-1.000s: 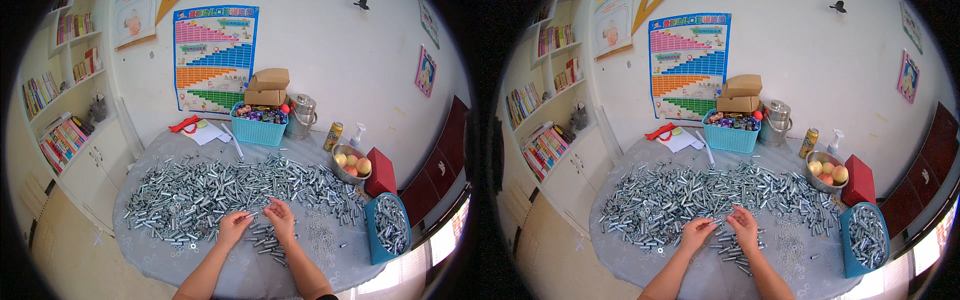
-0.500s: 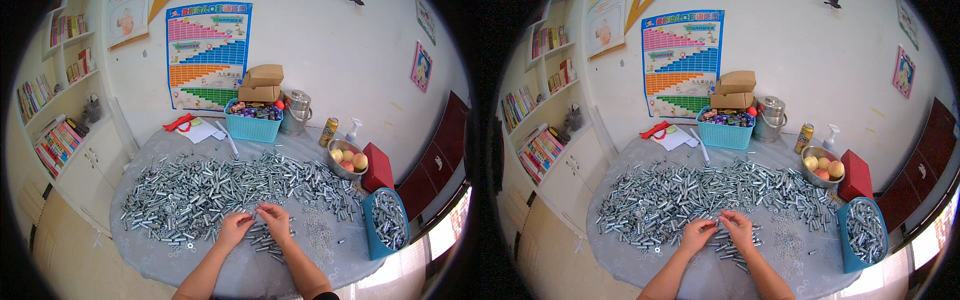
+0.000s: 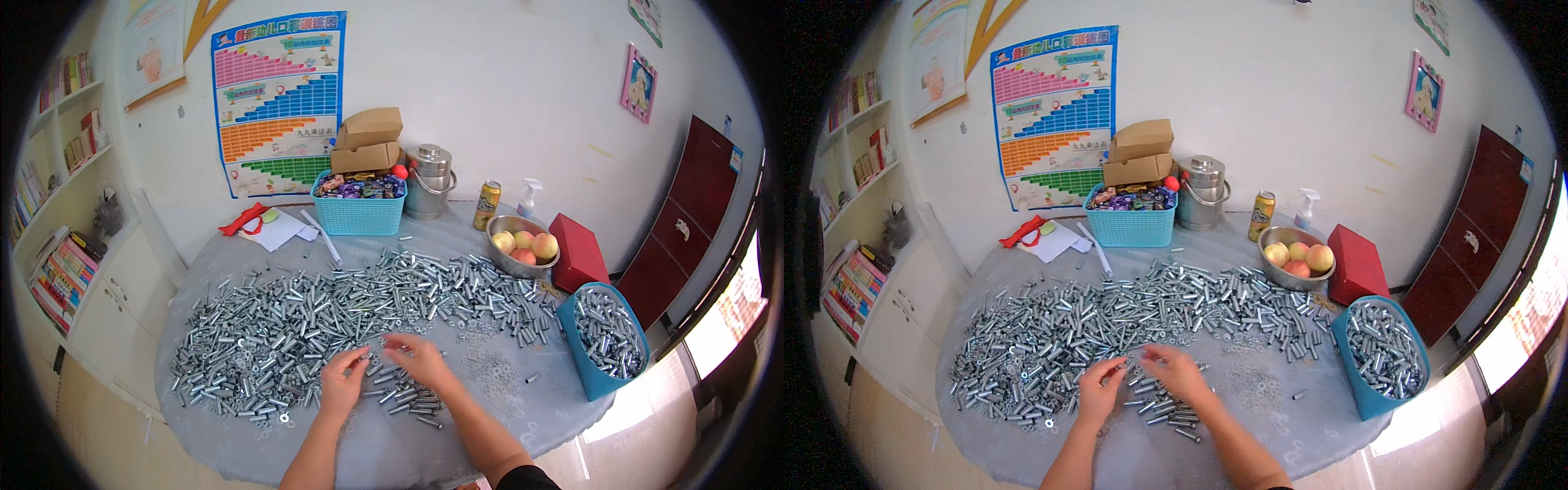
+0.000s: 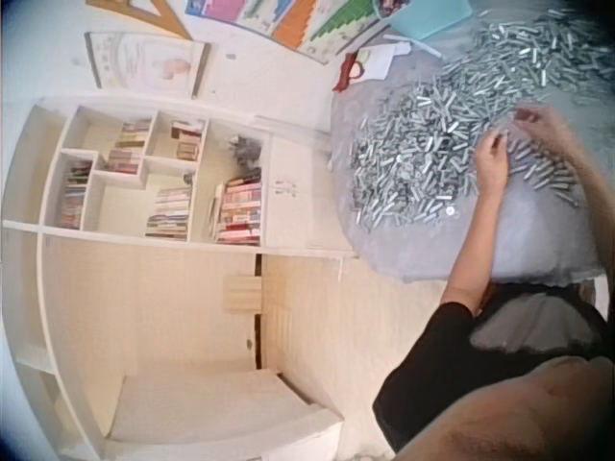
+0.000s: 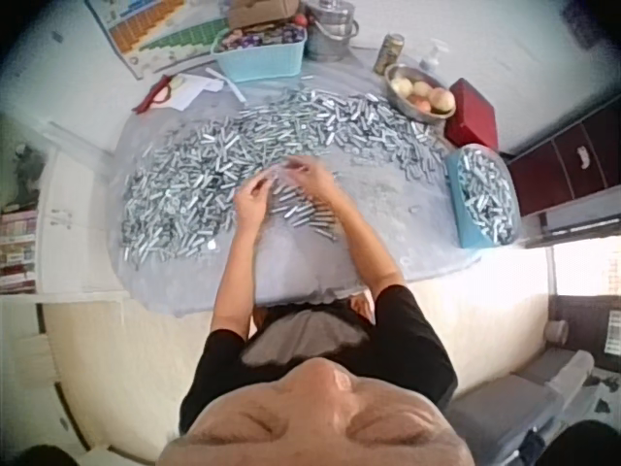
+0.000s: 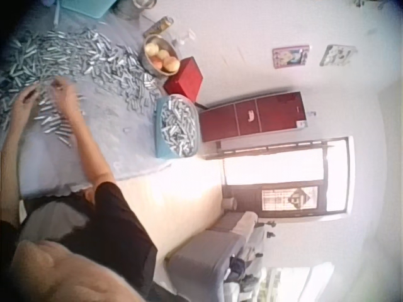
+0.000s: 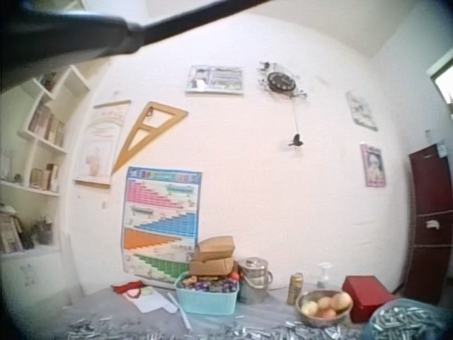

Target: The person sits at a table covered with a large pile of metal bolts and washers. They repeatedly pick up individual bolts and washers, screw them together by hand, and place the assembled units into a blue plastic bin on the right side of the table.

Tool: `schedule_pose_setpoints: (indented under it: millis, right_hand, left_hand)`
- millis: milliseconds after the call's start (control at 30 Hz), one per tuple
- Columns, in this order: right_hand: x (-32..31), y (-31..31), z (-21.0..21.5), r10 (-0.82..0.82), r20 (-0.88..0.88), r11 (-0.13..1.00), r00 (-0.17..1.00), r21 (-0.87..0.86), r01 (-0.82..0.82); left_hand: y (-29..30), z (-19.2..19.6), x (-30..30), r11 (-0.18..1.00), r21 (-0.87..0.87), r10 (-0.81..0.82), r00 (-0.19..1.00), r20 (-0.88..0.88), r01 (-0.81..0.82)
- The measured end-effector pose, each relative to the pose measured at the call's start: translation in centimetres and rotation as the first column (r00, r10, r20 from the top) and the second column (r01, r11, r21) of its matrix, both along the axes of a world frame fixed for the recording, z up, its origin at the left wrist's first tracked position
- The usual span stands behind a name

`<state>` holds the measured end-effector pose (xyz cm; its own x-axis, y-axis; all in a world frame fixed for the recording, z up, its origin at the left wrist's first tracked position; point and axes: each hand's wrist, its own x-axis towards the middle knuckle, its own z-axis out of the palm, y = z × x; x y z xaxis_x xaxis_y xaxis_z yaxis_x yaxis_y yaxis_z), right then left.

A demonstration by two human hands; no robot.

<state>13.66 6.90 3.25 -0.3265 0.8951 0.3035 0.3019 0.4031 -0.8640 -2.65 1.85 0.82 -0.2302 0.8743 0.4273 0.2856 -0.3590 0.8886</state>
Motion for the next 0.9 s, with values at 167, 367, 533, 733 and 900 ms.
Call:
schedule_pose_setpoints:
  millis: [167, 367, 533, 733, 900]
  right_hand:
    - [8.6, 3.5, -2.3, -0.443, 0.225, 0.893, 0.868, 0.024, 0.45]
    - [13.6, 3.7, -4.2, -0.613, 0.403, 0.76, 0.68, 0.064, 0.647]
    - [13.4, 3.6, -4.4, -0.599, 0.406, 0.789, 0.69, 0.149, 0.597]
    - [13.3, 3.9, -4.6, -0.603, 0.348, 0.784, 0.718, 0.093, 0.614]
    - [12.5, 3.6, -3.7, -0.557, 0.193, 0.824, 0.808, 0.014, 0.566]
  left_hand:
    - [0.3, -0.9, -0.4, 0.996, -0.083, 0.044, 0.986, 0.161, -0.031]
    - [0.5, -1.5, -0.2, 0.996, -0.091, 0.022, 0.976, 0.215, -0.003]
    - [0.7, -1.9, -0.4, 0.996, -0.084, 0.016, 0.975, 0.223, 0.003]
    - [0.5, -1.4, -0.2, 0.994, -0.112, 0.01, 0.97, 0.244, 0.018]
    - [0.4, -1.3, -0.2, 0.987, -0.158, 0.017, 0.945, 0.326, 0.037]
